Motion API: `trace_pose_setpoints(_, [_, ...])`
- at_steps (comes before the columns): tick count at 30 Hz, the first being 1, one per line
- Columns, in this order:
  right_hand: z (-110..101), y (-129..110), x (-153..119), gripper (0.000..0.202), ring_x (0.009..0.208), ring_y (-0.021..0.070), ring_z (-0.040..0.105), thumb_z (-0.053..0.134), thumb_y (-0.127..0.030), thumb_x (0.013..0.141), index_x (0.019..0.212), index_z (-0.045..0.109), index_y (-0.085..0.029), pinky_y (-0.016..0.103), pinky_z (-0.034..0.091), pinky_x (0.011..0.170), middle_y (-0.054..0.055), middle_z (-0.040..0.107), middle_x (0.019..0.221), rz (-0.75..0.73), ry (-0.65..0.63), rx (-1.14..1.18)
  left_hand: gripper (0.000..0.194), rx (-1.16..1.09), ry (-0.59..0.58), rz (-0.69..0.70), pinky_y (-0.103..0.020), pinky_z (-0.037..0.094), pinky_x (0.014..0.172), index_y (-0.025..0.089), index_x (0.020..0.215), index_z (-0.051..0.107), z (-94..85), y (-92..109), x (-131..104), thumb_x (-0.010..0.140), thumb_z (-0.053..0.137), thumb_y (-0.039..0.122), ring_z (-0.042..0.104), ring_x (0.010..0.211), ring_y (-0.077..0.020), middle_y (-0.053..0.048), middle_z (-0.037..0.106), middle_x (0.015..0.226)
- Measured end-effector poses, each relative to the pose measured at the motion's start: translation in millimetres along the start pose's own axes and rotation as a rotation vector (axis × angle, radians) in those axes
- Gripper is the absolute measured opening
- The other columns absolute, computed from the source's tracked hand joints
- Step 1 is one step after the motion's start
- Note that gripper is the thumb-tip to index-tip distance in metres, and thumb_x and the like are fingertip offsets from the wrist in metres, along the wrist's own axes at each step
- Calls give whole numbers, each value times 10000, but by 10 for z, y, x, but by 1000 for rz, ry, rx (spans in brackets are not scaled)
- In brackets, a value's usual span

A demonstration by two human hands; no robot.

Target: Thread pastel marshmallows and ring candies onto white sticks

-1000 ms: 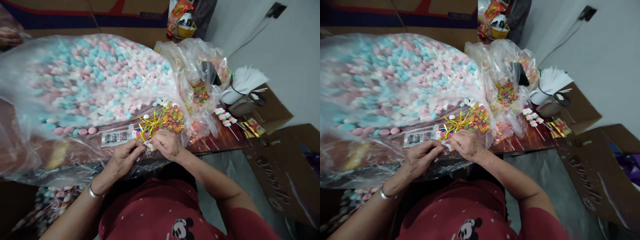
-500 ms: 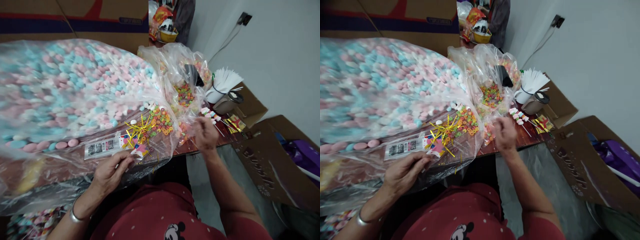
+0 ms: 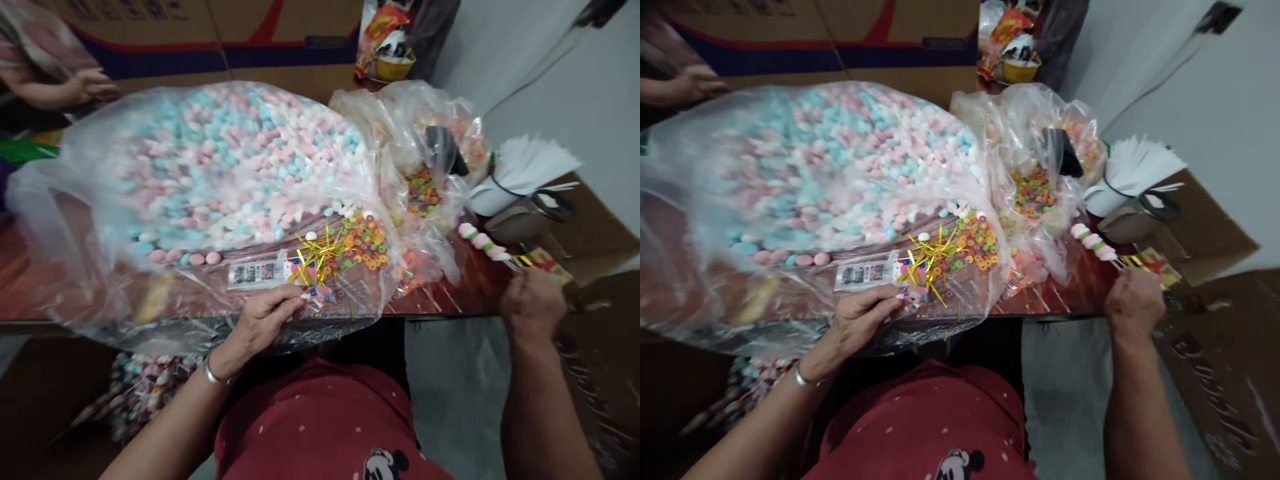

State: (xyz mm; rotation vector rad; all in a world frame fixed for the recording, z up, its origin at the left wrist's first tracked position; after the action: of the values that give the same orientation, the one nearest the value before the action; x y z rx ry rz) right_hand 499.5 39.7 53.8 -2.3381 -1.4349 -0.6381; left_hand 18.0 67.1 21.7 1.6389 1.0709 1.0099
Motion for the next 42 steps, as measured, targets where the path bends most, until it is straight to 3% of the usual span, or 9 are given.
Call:
trace_pose_setpoints(2, [-197,-54,-5,177,613,220,398,400,-275,801,663,497,-221,348,260,540,62,430,626,-21,154,82,197,-46,17,-39,-184,442,547,143,784,710,-52,-74,-17,842,635,315,543,571,-96,-10,632,633])
trace_pose_setpoints(5, [-548,-395,-113,181,695,233,526,434,-308,855,761,561,-220,357,371,601,70,534,703,-183,269,361,233,-96,40,-93,-192,430,529,140,793,716,-113,-144,-42,832,649,360,532,563,-99,-19,639,635])
trace_pose_setpoints(10, [-984,-1423,-352,107,660,146,536,515,-164,879,910,580,-243,277,420,592,8,546,766,-593,-16,832,247,-121,15,-147,-193,430,548,144,777,706,-124,-147,-60,839,639,374,541,576,-100,-19,653,648])
trace_pose_setpoints(12, [-1086,-1760,-436,158,683,141,546,501,-118,884,962,570,-237,263,432,591,11,551,794,-739,-106,894,255,-127,-10,-154,-195,430,548,140,765,701,-113,-125,-62,835,640,378,541,576,-101,-19,651,645])
trace_pose_setpoints(15, [-1112,-2050,-515,156,731,155,565,493,-109,893,974,561,-224,276,457,629,25,571,824,-881,-146,869,273,-118,-46,-163,-202,430,548,135,741,689,-102,-89,-62,833,634,386,543,576,-106,-24,653,638])
trace_pose_setpoints(21, [-1000,-2213,-589,166,752,188,566,460,-115,906,970,558,-233,320,476,677,37,586,812,-998,-173,799,293,-150,-106,-166,-216,439,570,137,733,670,-85,-50,-59,859,601,393,546,588,-111,-32,657,649])
trace_pose_setpoints(31, [-1038,-2302,-623,182,750,187,523,467,-99,900,997,554,-226,333,454,692,43,596,813,-1211,-143,721,269,-103,-259,-220,-204,413,564,144,746,637,-1,-58,-19,876,562,367,529,591,-105,-3,605,637])
trace_pose_setpoints(36, [-997,-2329,-636,185,781,181,543,488,-112,898,1031,563,-216,342,461,727,47,610,856,-1171,-125,782,267,-94,-328,-242,-190,398,541,143,769,625,44,-59,-36,888,544,368,506,576,-92,4,586,650])
trace_pose_setpoints(42, [-893,-2412,-701,162,786,178,548,435,-169,944,980,591,-191,321,457,726,51,595,825,-1178,-208,710,281,-149,-438,-313,-194,412,529,146,808,615,119,-72,-81,888,544,405,512,563,-93,5,583,655])
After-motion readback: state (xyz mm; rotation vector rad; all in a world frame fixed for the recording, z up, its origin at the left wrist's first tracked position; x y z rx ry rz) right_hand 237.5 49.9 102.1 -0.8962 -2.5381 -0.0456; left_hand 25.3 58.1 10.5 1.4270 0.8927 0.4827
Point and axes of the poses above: each hand's wrist, its own x-axis towards the middle knuckle, its own z-axis out of the palm, y = z × x, the point moved 8 cm from there along x, towards the middle knuckle
